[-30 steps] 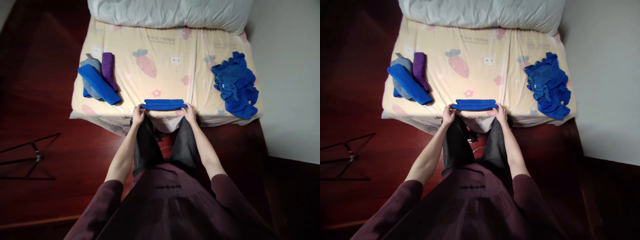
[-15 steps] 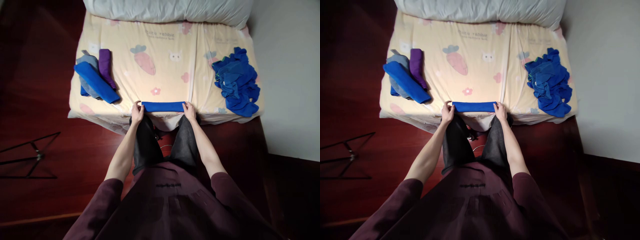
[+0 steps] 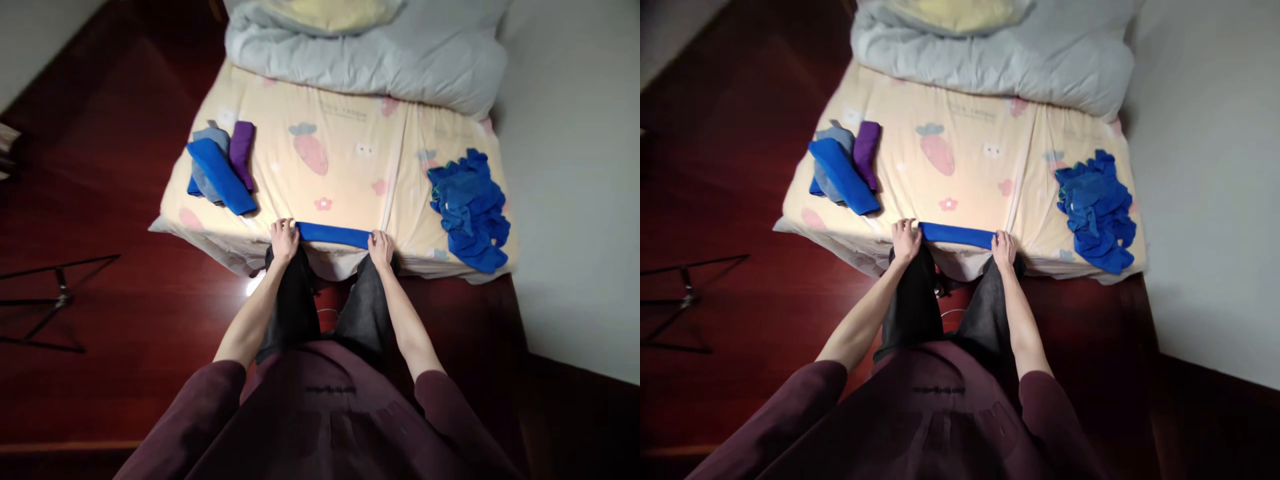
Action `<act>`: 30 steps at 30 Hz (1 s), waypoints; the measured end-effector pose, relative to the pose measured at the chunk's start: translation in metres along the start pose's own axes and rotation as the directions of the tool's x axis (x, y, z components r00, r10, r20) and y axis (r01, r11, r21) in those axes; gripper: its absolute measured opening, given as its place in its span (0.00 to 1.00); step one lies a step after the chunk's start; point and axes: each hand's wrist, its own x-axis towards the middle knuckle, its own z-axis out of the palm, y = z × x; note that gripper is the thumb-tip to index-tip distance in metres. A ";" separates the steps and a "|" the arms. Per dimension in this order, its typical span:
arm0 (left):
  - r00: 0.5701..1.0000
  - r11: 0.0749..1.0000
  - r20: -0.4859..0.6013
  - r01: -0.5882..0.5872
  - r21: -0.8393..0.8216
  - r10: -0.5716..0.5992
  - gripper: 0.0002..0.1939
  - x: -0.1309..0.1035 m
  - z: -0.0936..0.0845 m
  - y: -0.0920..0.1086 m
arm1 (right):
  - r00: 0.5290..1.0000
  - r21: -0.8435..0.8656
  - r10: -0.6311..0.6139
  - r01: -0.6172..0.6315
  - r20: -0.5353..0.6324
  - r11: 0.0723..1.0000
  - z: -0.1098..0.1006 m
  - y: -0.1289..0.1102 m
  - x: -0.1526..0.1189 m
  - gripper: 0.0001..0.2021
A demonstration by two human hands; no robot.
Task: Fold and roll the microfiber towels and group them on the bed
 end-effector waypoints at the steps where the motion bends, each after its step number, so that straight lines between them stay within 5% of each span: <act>1: 0.996 0.997 0.031 -0.078 -0.001 0.078 0.25 -0.003 -0.002 0.002 | 0.997 -0.009 -0.074 0.074 -0.018 0.997 -0.002 -0.002 -0.002 0.20; 4: 0.928 0.962 0.255 -0.271 -0.039 0.272 0.31 -0.009 -0.001 0.004 | 0.964 0.017 -0.258 0.258 0.057 0.966 -0.005 -0.004 -0.004 0.21; 6: 0.896 0.959 0.350 -0.282 -0.030 0.274 0.34 -0.011 0.003 0.005 | 0.939 0.062 -0.312 0.307 0.141 0.950 -0.003 -0.003 -0.001 0.22; 11: 0.928 0.972 0.308 -0.231 0.039 0.208 0.38 -0.014 0.007 0.012 | 0.940 0.146 -0.319 0.302 0.117 0.942 0.005 0.005 0.009 0.21; 14: 0.946 0.976 0.249 -0.219 0.010 0.210 0.32 -0.026 0.004 0.016 | 0.941 0.170 -0.324 0.305 0.096 0.937 0.007 0.011 0.012 0.20; 18: 0.937 0.969 0.344 0.030 -0.244 0.057 0.19 -0.062 0.013 0.025 | 0.943 0.206 -0.319 0.295 0.098 0.933 0.008 0.015 0.016 0.20; 20: 0.887 0.847 0.455 0.299 -0.440 -0.076 0.15 -0.079 0.026 0.033 | 0.943 0.225 -0.324 0.299 0.082 0.928 0.009 0.017 0.017 0.20; 22: 0.803 0.519 0.547 0.580 -0.629 -0.235 0.14 -0.086 0.041 0.043 | 0.943 0.231 -0.328 0.306 0.064 0.924 0.012 0.019 0.017 0.19; 25: 0.697 0.028 0.607 0.665 -0.746 -0.382 0.16 -0.075 0.056 0.056 | 0.943 0.215 -0.327 0.309 0.054 0.926 0.016 0.023 0.017 0.19; 30: 0.685 -0.099 0.572 0.599 -0.795 -0.451 0.12 -0.035 0.058 0.066 | 0.938 0.207 -0.343 0.325 0.053 0.923 0.024 0.031 0.019 0.18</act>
